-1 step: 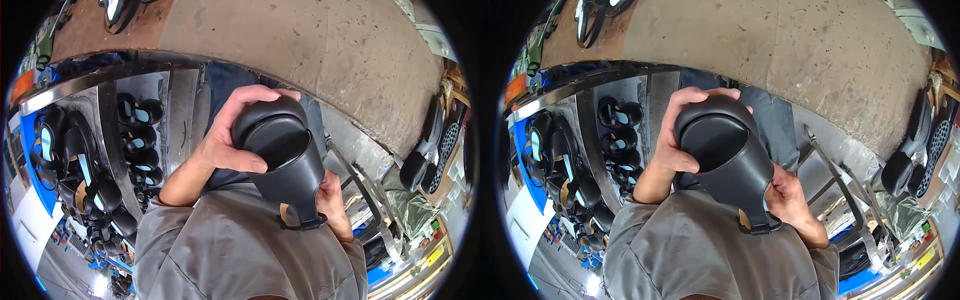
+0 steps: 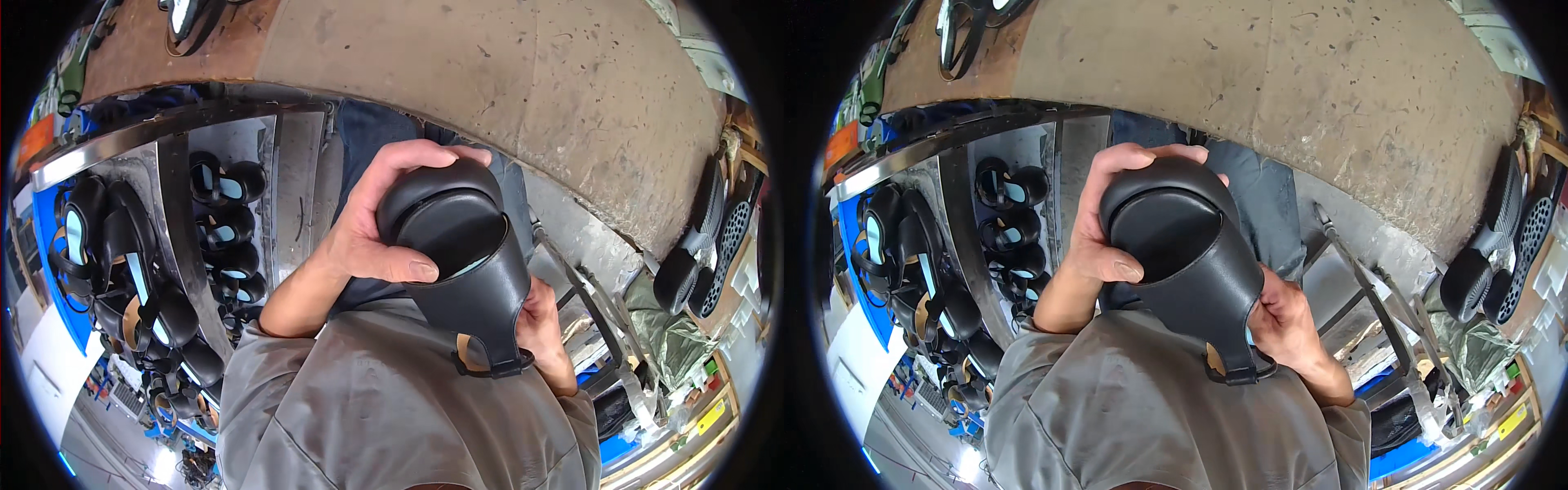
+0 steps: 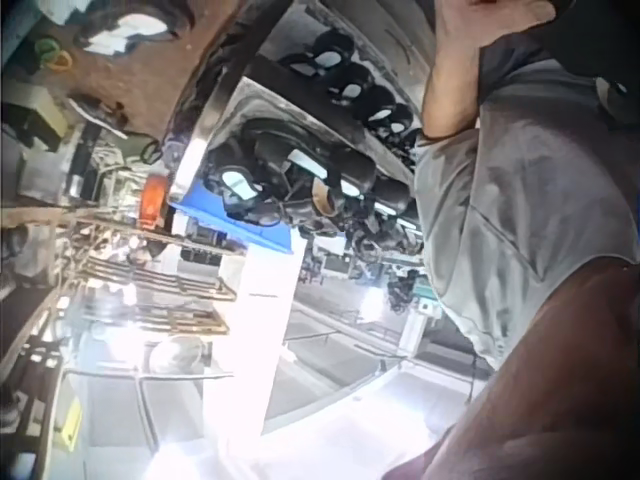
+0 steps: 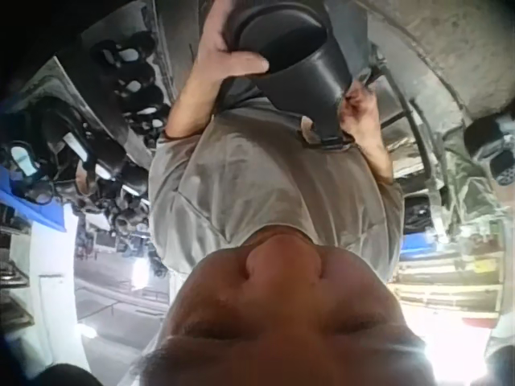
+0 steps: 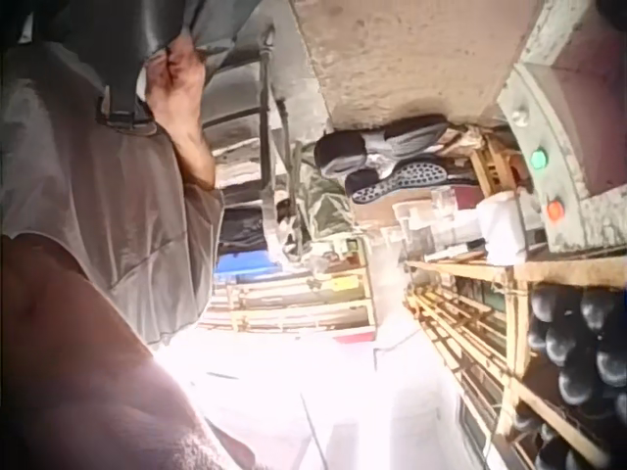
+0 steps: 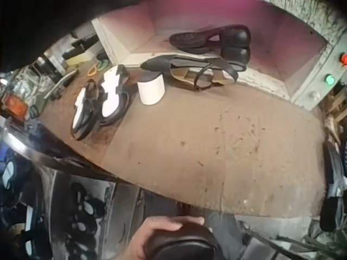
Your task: The person assembles black sandals by hand, pressing the sole onto the upper part of the shoe. They repeatedly pick up a sandal, align the components, and press them together to secure the fit. The person handles multiple sandals one at a time, inspecting the joints and ensuring the parts are attached before placing them on a nearby shelf.
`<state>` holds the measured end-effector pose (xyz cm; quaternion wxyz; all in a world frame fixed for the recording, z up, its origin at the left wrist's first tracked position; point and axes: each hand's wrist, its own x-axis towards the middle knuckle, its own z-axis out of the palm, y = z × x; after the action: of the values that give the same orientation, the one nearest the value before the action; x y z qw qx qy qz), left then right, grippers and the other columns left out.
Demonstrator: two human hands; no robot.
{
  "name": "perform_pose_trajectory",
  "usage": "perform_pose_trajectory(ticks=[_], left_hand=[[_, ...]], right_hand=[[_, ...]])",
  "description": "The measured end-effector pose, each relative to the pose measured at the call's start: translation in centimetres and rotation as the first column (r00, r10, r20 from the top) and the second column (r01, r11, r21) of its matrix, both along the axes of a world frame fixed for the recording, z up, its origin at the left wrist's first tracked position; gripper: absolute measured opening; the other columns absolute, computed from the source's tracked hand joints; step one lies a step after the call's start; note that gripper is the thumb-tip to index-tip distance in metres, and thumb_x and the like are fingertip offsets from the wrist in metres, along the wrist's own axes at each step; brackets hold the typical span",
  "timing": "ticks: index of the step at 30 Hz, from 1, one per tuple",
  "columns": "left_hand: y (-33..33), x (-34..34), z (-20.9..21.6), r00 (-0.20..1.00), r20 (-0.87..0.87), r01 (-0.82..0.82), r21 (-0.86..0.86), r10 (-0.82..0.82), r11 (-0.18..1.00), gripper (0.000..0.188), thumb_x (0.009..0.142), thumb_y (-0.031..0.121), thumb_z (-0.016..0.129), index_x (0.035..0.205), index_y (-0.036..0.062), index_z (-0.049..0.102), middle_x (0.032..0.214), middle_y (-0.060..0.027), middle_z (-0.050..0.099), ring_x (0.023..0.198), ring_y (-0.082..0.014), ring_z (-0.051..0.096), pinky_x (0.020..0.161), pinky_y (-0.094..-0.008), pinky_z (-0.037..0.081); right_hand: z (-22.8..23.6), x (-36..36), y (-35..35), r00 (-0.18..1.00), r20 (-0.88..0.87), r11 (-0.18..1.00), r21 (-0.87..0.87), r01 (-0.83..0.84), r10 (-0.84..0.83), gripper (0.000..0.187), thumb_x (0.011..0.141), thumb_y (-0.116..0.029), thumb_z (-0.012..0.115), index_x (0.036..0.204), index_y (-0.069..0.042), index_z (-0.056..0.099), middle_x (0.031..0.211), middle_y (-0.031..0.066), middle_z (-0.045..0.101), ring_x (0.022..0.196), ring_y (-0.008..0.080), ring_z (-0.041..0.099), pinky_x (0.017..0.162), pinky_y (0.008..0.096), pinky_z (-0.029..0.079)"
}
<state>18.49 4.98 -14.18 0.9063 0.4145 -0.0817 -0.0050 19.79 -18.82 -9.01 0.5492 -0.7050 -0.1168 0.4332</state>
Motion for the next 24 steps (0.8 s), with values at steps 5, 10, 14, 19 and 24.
perform_pose_trajectory(ticks=[5, 10, 14, 19, 24], left_hand=[[-0.2, -0.3, 0.5, 0.997, -0.068, -0.022, 0.018, 0.024, 1.000, 0.076, 0.068, 0.011, 0.075, 0.133, 0.0113, 0.035, 0.137, -0.0293, 0.035, 0.119, -0.0484, 0.047, 0.095, -0.0562, 0.044], [-0.4, -0.4, 0.6, 0.999, -0.040, -0.032, 0.039, 0.034, 0.999, 0.074, 0.068, 0.013, 0.075, 0.131, 0.0115, 0.037, 0.135, -0.0292, 0.038, 0.117, -0.0483, 0.049, 0.094, -0.0560, 0.045], [-0.5, -0.3, 0.6, 0.998, -0.054, -0.041, 0.030, 0.042, 0.999, 0.074, 0.068, 0.012, 0.075, 0.131, 0.0118, 0.037, 0.135, -0.0293, 0.039, 0.117, -0.0482, 0.049, 0.094, -0.0562, 0.044], [-0.8, -0.4, 0.9, 0.997, -0.078, -0.022, -0.011, 0.022, 1.000, 0.076, 0.068, 0.010, 0.074, 0.133, 0.0115, 0.035, 0.136, -0.0302, 0.036, 0.119, -0.0481, 0.047, 0.097, -0.0555, 0.043], [-1.0, -0.1, 1.3, 1.000, -0.023, -0.017, 0.042, 0.018, 0.999, 0.080, 0.070, 0.008, 0.072, 0.137, 0.0062, 0.028, 0.137, -0.0326, 0.034, 0.121, -0.0442, 0.047, 0.099, -0.0503, 0.040]], right_hand=[[0.0, 0.2, 0.3, 1.000, 0.028, 0.999, 0.031, 0.009, -0.010, 0.019, 0.088, 0.000, 0.050, 0.105, 0.003, 0.057, 0.081, 0.0087, 0.069, 0.078, 0.0130, 0.067, 0.069, 0.0263, 0.051], [0.1, -0.1, 0.1, 0.999, 0.043, 0.999, 0.037, 0.001, -0.002, 0.019, 0.087, 0.000, 0.050, 0.104, 0.003, 0.057, 0.079, 0.0091, 0.068, 0.075, 0.0151, 0.068, 0.066, 0.0268, 0.051], [-0.2, 0.0, 0.1, 0.996, 0.085, 0.998, 0.058, 0.002, -0.007, 0.020, 0.086, 0.001, 0.049, 0.104, 0.003, 0.058, 0.080, 0.0097, 0.069, 0.075, 0.0163, 0.068, 0.067, 0.0270, 0.052], [-0.5, 0.1, -0.1, 0.999, 0.043, 0.996, 0.079, 0.029, -0.033, 0.021, 0.085, 0.003, 0.051, 0.104, 0.003, 0.059, 0.082, 0.0091, 0.069, 0.076, 0.0160, 0.068, 0.068, 0.0267, 0.052], [-0.4, 0.4, -0.1, 0.993, -0.057, 0.989, 0.100, 0.105, -0.100, 0.021, 0.084, 0.003, 0.059, 0.105, 0.003, 0.060, 0.085, 0.0077, 0.070, 0.078, 0.0135, 0.067, 0.069, 0.0255, 0.052]])
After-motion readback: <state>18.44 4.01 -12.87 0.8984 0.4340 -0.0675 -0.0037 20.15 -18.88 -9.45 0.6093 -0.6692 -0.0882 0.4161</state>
